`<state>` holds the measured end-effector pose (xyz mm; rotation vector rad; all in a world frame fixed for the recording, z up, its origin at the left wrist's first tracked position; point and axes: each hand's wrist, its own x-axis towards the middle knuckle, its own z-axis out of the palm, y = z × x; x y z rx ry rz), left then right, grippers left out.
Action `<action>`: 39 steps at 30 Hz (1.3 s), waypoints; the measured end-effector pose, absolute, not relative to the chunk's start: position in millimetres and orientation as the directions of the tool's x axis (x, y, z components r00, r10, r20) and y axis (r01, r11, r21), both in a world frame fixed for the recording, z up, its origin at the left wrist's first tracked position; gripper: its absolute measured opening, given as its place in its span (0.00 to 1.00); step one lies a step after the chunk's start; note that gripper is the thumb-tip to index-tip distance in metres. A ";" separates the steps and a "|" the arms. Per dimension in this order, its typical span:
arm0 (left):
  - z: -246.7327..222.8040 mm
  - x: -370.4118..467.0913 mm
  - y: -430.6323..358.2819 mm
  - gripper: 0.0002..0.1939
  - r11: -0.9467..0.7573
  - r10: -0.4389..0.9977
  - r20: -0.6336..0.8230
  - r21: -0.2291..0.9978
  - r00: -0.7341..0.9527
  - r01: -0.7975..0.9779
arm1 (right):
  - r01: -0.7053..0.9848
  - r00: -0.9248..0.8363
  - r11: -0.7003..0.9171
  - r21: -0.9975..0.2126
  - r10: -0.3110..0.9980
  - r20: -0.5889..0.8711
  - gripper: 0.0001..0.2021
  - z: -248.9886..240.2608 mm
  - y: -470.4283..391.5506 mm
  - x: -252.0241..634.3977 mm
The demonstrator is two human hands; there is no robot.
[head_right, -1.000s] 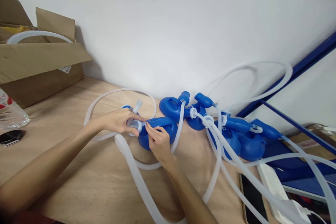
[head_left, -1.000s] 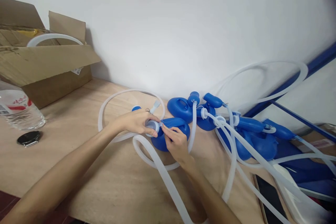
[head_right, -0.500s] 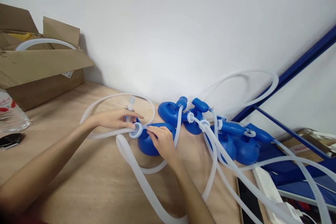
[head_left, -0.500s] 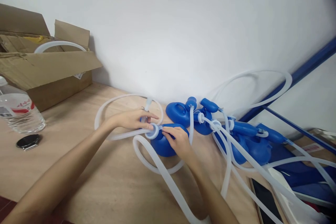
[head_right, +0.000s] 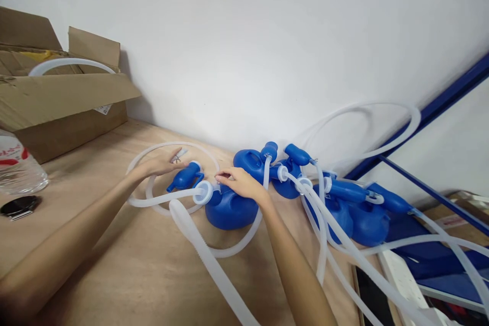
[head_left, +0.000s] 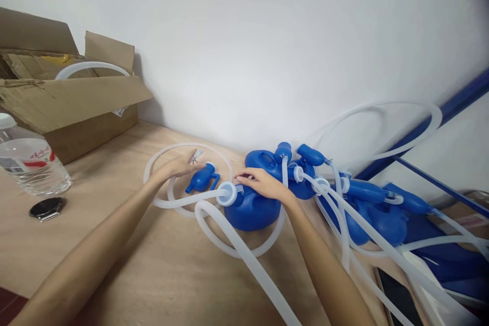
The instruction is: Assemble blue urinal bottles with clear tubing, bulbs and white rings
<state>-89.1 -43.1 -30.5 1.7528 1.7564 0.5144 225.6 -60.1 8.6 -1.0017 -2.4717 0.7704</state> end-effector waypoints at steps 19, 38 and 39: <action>-0.6 -51.8 -62.2 0.32 -0.270 0.963 0.246 0.893 0.111 0.360 | 0.097 -0.365 0.096 -0.991 0.929 0.054 0.47 -8.4 -22.6 148.4; 37.4 -36.4 -110.6 0.22 -0.608 0.729 0.575 0.294 0.372 0.737 | -0.417 0.112 0.366 -0.832 0.929 0.353 0.32 28.0 -82.6 207.2; 37.4 -37.2 -110.6 0.22 -0.606 0.722 0.590 0.289 0.361 0.741 | -0.426 0.139 0.385 -0.819 0.922 0.362 0.32 28.0 -82.0 206.4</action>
